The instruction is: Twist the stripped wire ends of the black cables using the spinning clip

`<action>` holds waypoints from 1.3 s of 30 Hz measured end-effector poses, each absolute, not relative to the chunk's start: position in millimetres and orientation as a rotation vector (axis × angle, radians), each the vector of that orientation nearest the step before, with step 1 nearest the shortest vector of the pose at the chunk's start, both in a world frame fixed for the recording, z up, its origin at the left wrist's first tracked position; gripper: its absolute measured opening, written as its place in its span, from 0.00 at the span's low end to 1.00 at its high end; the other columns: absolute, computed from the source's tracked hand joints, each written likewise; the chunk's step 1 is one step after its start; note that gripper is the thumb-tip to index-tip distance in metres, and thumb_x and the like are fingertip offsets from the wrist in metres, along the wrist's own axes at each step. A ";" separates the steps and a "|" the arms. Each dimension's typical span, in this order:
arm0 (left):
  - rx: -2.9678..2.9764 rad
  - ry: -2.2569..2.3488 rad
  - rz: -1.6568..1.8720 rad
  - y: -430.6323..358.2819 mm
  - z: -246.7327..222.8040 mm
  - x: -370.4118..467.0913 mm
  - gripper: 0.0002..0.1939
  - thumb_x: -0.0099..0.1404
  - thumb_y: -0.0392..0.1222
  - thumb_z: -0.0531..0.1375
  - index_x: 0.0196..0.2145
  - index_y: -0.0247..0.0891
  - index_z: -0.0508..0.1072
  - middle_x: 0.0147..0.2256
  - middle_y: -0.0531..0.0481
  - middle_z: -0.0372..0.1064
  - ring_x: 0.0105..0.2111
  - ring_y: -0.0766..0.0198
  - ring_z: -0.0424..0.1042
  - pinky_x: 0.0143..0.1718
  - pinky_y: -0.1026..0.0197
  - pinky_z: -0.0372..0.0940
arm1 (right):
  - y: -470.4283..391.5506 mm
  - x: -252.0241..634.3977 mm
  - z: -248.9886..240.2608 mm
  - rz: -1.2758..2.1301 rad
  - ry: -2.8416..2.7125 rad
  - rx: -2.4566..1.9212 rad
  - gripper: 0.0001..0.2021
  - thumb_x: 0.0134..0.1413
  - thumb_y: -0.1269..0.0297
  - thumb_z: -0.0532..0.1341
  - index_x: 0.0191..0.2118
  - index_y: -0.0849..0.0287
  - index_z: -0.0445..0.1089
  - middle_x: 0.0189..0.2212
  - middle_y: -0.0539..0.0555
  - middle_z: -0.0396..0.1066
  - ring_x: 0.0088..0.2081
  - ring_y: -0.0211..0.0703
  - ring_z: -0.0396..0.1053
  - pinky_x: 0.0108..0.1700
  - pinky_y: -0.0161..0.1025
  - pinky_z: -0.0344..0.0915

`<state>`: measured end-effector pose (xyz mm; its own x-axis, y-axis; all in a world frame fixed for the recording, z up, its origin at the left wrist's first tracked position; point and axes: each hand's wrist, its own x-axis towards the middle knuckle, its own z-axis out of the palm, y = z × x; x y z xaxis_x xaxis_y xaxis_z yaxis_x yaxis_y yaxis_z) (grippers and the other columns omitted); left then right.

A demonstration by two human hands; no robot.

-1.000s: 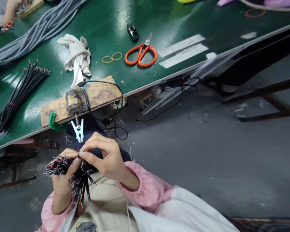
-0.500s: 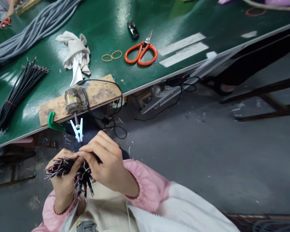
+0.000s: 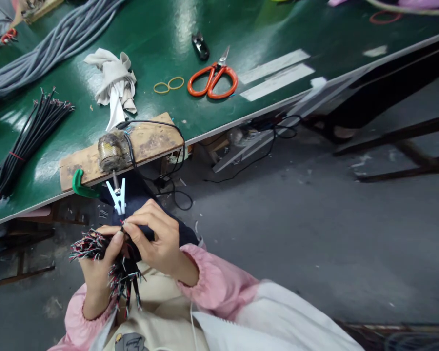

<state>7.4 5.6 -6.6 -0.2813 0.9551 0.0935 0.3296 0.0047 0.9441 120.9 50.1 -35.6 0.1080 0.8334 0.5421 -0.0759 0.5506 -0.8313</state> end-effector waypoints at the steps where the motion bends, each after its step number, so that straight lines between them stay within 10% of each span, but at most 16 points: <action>1: 1.306 1.665 1.289 5.8 -6.4 7.6 0.07 0.62 0.39 0.65 0.27 0.39 0.81 0.20 0.54 0.74 0.19 0.66 0.71 0.24 0.63 0.67 | 51.1 122.0 -35.8 0.796 -1.289 -0.727 0.08 0.56 0.77 0.62 0.32 0.57 0.75 0.23 0.51 0.75 0.26 0.41 0.70 0.29 0.40 0.66; 12: 1.298 1.700 1.266 7.2 -3.8 4.0 0.08 0.62 0.41 0.66 0.25 0.40 0.80 0.16 0.56 0.71 0.18 0.66 0.69 0.27 0.62 0.67 | 56.8 131.1 -35.0 0.885 -1.287 -0.778 0.06 0.54 0.72 0.65 0.31 0.55 0.78 0.25 0.51 0.76 0.27 0.42 0.71 0.29 0.40 0.69; 21: 1.311 1.686 1.364 5.4 -7.7 5.4 0.04 0.62 0.41 0.68 0.29 0.42 0.82 0.24 0.54 0.77 0.24 0.64 0.74 0.28 0.62 0.69 | 46.7 146.5 -32.8 0.209 -1.721 -0.779 0.07 0.59 0.67 0.66 0.38 0.45 0.79 0.24 0.48 0.77 0.25 0.43 0.65 0.29 0.43 0.65; 33: 1.342 1.583 1.413 13.1 -1.1 6.4 0.08 0.57 0.44 0.72 0.24 0.41 0.80 0.22 0.54 0.75 0.21 0.66 0.74 0.24 0.65 0.68 | 52.8 132.7 -25.9 1.362 -1.146 -0.762 0.12 0.54 0.55 0.70 0.27 0.57 0.78 0.23 0.53 0.75 0.27 0.41 0.71 0.27 0.38 0.68; 39: 1.355 1.671 1.377 10.2 -5.8 8.2 0.05 0.55 0.40 0.71 0.24 0.42 0.80 0.22 0.54 0.75 0.21 0.66 0.72 0.25 0.63 0.68 | 51.5 132.5 -26.5 1.075 -1.215 -0.834 0.09 0.55 0.65 0.69 0.25 0.56 0.76 0.20 0.51 0.73 0.24 0.40 0.67 0.27 0.39 0.67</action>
